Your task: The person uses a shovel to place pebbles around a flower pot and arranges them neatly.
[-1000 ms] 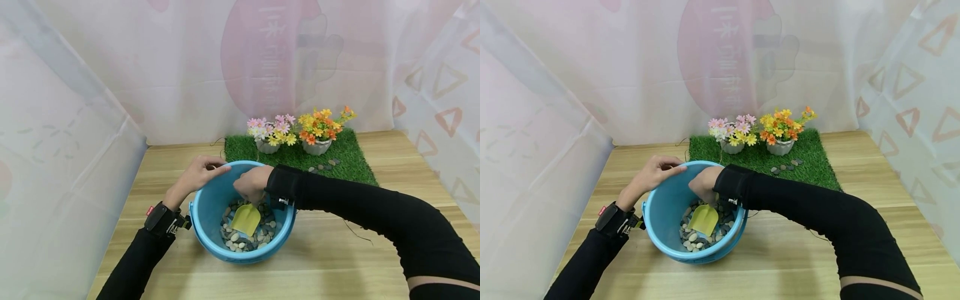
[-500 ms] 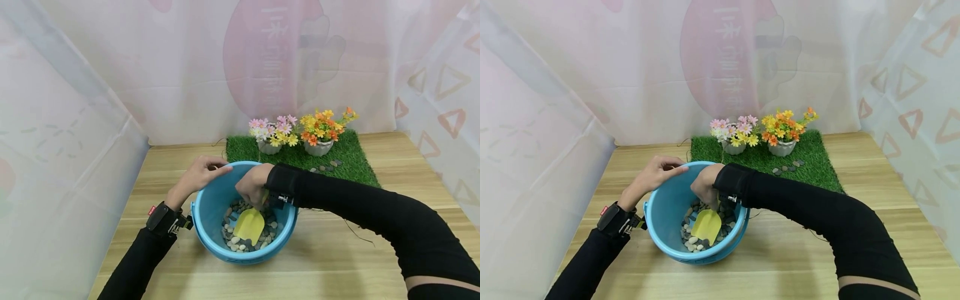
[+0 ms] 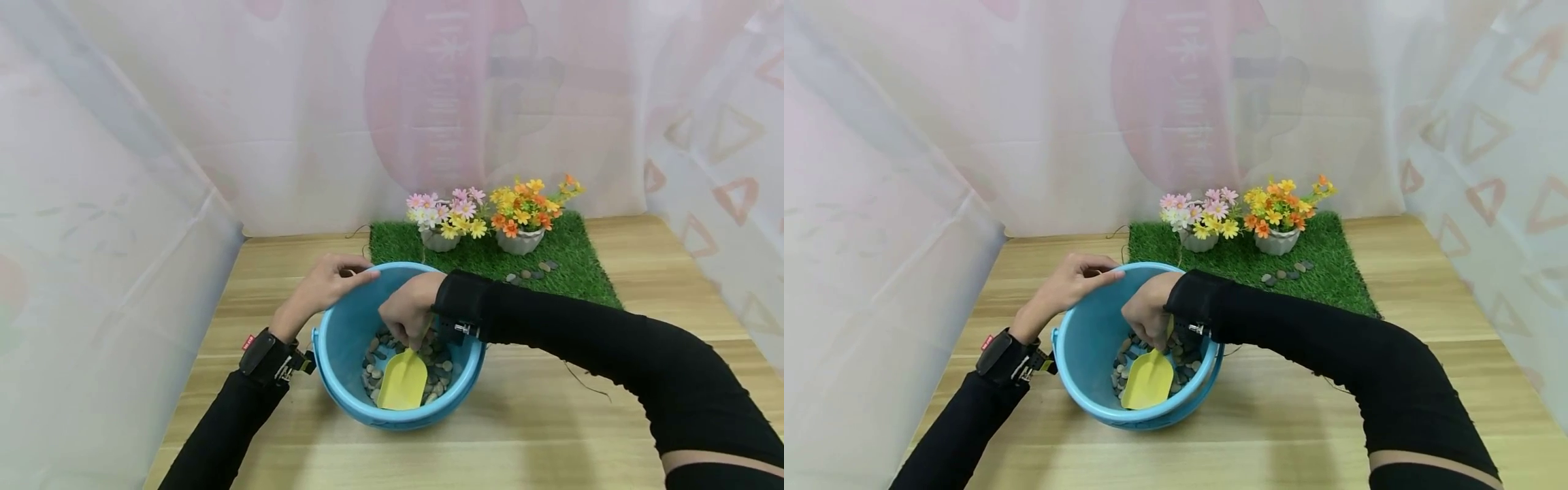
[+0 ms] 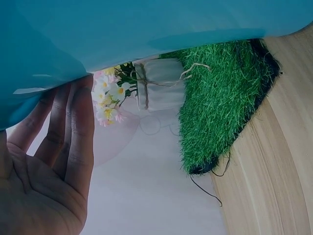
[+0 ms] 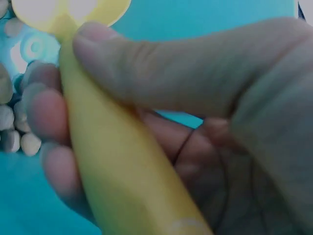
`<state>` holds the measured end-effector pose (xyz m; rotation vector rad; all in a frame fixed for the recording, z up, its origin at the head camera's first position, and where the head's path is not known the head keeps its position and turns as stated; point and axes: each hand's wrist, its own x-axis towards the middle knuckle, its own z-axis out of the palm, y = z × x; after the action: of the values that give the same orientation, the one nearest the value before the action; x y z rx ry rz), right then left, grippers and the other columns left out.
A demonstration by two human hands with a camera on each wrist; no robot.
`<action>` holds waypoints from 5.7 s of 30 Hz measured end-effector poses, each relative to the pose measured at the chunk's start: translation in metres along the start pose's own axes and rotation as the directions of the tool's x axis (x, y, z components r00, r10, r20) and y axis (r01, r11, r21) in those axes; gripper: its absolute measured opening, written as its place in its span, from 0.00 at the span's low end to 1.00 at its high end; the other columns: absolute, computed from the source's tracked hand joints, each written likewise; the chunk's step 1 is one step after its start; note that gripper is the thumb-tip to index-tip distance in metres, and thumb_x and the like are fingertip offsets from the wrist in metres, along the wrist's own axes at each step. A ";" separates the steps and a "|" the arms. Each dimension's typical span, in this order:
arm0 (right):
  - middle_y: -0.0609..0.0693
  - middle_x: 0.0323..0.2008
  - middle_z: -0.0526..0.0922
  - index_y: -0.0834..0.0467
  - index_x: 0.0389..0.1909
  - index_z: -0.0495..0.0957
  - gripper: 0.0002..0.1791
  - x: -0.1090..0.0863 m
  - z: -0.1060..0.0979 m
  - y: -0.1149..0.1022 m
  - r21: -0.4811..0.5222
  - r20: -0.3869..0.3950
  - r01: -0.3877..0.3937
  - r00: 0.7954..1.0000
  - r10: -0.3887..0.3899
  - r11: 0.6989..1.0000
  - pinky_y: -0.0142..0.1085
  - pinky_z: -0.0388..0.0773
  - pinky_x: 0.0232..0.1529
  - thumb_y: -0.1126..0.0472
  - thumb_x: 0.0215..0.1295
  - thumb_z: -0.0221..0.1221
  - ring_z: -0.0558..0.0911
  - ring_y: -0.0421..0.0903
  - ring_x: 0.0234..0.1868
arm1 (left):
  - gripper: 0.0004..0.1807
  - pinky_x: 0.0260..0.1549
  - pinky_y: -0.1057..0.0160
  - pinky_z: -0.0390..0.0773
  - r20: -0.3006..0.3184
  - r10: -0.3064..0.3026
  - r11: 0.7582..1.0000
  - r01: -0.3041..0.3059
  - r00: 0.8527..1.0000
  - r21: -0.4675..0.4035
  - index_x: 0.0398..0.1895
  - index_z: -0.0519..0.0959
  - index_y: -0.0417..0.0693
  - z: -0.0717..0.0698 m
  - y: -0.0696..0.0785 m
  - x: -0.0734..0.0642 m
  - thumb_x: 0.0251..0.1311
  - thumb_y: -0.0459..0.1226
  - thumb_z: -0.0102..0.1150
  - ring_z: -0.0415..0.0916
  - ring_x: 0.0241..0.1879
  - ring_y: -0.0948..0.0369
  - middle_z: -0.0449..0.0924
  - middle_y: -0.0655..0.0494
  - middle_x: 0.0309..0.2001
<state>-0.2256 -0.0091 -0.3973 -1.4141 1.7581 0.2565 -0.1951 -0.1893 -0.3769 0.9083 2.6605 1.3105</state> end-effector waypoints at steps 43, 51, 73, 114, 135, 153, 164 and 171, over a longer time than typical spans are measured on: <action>0.45 0.16 0.61 0.50 0.22 0.67 0.13 0.009 0.012 -0.002 -0.138 0.010 -0.285 0.957 0.289 0.949 0.35 0.54 0.18 0.54 0.60 0.59 0.56 0.42 0.15 | 0.10 0.29 0.61 0.78 -0.014 0.033 0.999 -0.033 0.999 -0.008 0.39 0.82 0.58 0.005 -0.001 0.002 0.63 0.48 0.54 0.77 0.30 0.66 0.80 0.66 0.33; 0.46 0.17 0.80 0.49 0.14 0.81 0.14 -0.006 0.004 0.000 0.072 0.085 -0.080 0.994 0.074 0.994 0.31 0.62 0.17 0.54 0.59 0.62 0.77 0.42 0.17 | 0.09 0.28 0.61 0.78 -0.002 0.038 0.999 -0.038 0.999 -0.031 0.39 0.82 0.58 0.003 -0.001 0.000 0.63 0.47 0.54 0.77 0.29 0.65 0.80 0.64 0.33; 0.42 0.25 0.83 0.46 0.29 0.85 0.09 -0.026 -0.009 0.014 0.275 -0.030 0.132 0.991 -0.129 0.952 0.35 0.78 0.31 0.49 0.61 0.59 0.81 0.42 0.26 | 0.09 0.30 0.60 0.78 0.011 0.021 0.999 -0.020 1.000 -0.039 0.40 0.82 0.57 -0.001 -0.002 0.003 0.63 0.46 0.54 0.77 0.31 0.64 0.80 0.63 0.34; 0.56 0.29 0.82 0.54 0.34 0.83 0.10 -0.118 -0.014 -0.014 0.532 -0.215 0.347 0.938 -0.273 0.772 0.43 0.79 0.34 0.59 0.68 0.52 0.80 0.53 0.26 | 0.09 0.30 0.60 0.78 0.012 0.011 1.000 -0.011 1.000 -0.026 0.39 0.82 0.55 0.002 0.001 0.004 0.62 0.46 0.55 0.77 0.31 0.65 0.80 0.63 0.33; 0.53 0.28 0.82 0.53 0.35 0.82 0.10 -0.163 0.010 -0.005 0.541 -0.408 0.394 0.896 -0.177 0.743 0.44 0.78 0.29 0.59 0.68 0.52 0.79 0.53 0.25 | 0.11 0.28 0.61 0.79 0.010 -0.022 0.999 0.022 1.000 -0.024 0.40 0.82 0.54 0.000 0.000 0.001 0.62 0.47 0.55 0.78 0.28 0.65 0.80 0.62 0.32; 0.52 0.29 0.80 0.52 0.38 0.80 0.10 -0.201 0.031 0.007 0.580 -0.469 0.342 0.882 -0.040 0.740 0.45 0.77 0.33 0.57 0.70 0.50 0.77 0.52 0.26 | 0.11 0.29 0.61 0.79 0.002 -0.010 0.999 0.010 1.000 -0.032 0.40 0.82 0.55 -0.001 -0.003 0.000 0.62 0.48 0.56 0.78 0.28 0.64 0.80 0.62 0.33; 0.52 0.28 0.80 0.53 0.34 0.80 0.11 -0.217 0.047 0.012 0.590 -0.520 0.302 0.852 0.066 0.748 0.45 0.78 0.30 0.57 0.70 0.50 0.77 0.53 0.25 | 0.11 0.27 0.60 0.79 0.001 -0.006 0.999 0.006 1.000 -0.034 0.40 0.82 0.53 -0.001 -0.004 0.000 0.62 0.47 0.56 0.78 0.28 0.64 0.81 0.61 0.33; 0.53 0.30 0.81 0.53 0.40 0.80 0.10 -0.225 0.063 0.018 0.629 -0.545 0.266 0.821 0.170 0.730 0.44 0.78 0.31 0.57 0.70 0.50 0.78 0.53 0.27 | 0.11 0.27 0.60 0.79 0.002 -0.021 0.998 0.021 1.000 -0.052 0.40 0.82 0.53 -0.001 -0.004 0.000 0.62 0.46 0.56 0.78 0.27 0.63 0.81 0.61 0.33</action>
<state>-0.2099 0.1951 -0.2837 -1.0067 1.9634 -0.8881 -0.1977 -0.1916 -0.3791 0.8717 2.6141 1.3679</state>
